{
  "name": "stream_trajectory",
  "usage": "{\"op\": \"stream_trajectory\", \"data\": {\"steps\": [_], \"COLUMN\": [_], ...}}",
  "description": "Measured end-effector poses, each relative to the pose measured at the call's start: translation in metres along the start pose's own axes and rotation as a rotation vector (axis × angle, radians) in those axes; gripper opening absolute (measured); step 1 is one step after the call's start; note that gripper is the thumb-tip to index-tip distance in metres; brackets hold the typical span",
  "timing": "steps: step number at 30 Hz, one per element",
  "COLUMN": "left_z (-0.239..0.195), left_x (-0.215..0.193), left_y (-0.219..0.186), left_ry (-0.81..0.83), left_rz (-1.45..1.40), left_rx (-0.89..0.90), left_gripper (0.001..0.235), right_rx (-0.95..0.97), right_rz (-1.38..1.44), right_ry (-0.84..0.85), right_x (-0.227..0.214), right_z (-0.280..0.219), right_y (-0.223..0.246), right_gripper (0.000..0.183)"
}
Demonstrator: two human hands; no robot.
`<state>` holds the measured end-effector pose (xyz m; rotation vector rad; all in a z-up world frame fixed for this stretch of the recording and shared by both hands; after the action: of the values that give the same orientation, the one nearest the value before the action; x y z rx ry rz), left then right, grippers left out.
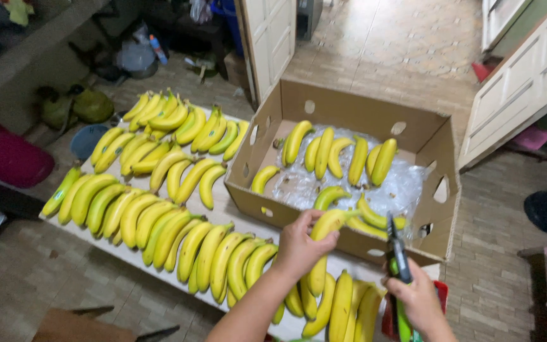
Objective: The person uses shears to separate individual bananas from large bunches, placing the trimmed bananas into a cardboard box while organizing other bunches on the table.
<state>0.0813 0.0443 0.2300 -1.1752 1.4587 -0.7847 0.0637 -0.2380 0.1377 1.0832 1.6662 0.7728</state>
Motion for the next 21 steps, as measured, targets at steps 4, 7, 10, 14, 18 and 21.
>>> {"op": "stream_trajectory", "data": {"steps": [4, 7, 10, 14, 18, 21], "left_z": [0.003, 0.0, 0.002, -0.006, -0.015, -0.022], "left_x": [-0.011, 0.008, 0.05, 0.076, 0.077, 0.045], "left_y": [0.049, 0.101, 0.171, 0.197, 0.2, 0.19], "left_ry": [-0.246, -0.086, -0.068, 0.016, 0.053, -0.07], "left_rz": [0.318, 0.448, 0.453, 0.48, 0.619, 0.562], "left_rx": [0.144, 0.023, -0.017, 0.021, 0.069, 0.005], "left_gripper": [0.037, 0.039, 0.053, 0.059, 0.056, 0.045], "right_rx": [-0.01, 0.067, 0.034, 0.148, 0.253, 0.232], "right_rz": [0.419, 0.314, 0.139, 0.06, 0.258, 0.26], "right_ry": [-0.007, -0.054, -0.025, 0.014, 0.041, 0.036], "right_x": [-0.007, -0.013, -0.007, 0.003, 0.01, 0.005], "right_z": [-0.013, -0.009, -0.02, -0.026, -0.037, -0.031], "right_y": [-0.002, -0.032, -0.016, -0.012, -0.013, -0.033], "right_gripper": [0.033, 0.033, 0.028, 0.033, 0.032, 0.03]}}
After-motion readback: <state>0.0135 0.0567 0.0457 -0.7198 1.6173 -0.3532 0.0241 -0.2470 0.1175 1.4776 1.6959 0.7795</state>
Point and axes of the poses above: each hand's wrist, its own z-axis towards the middle knuckle, its own x-axis out of the palm, y = z × x, the point moved 5 cm from there along z, towards the middle knuckle, and after that the axes turned 2 degrees about y, right-handed, at the moved point
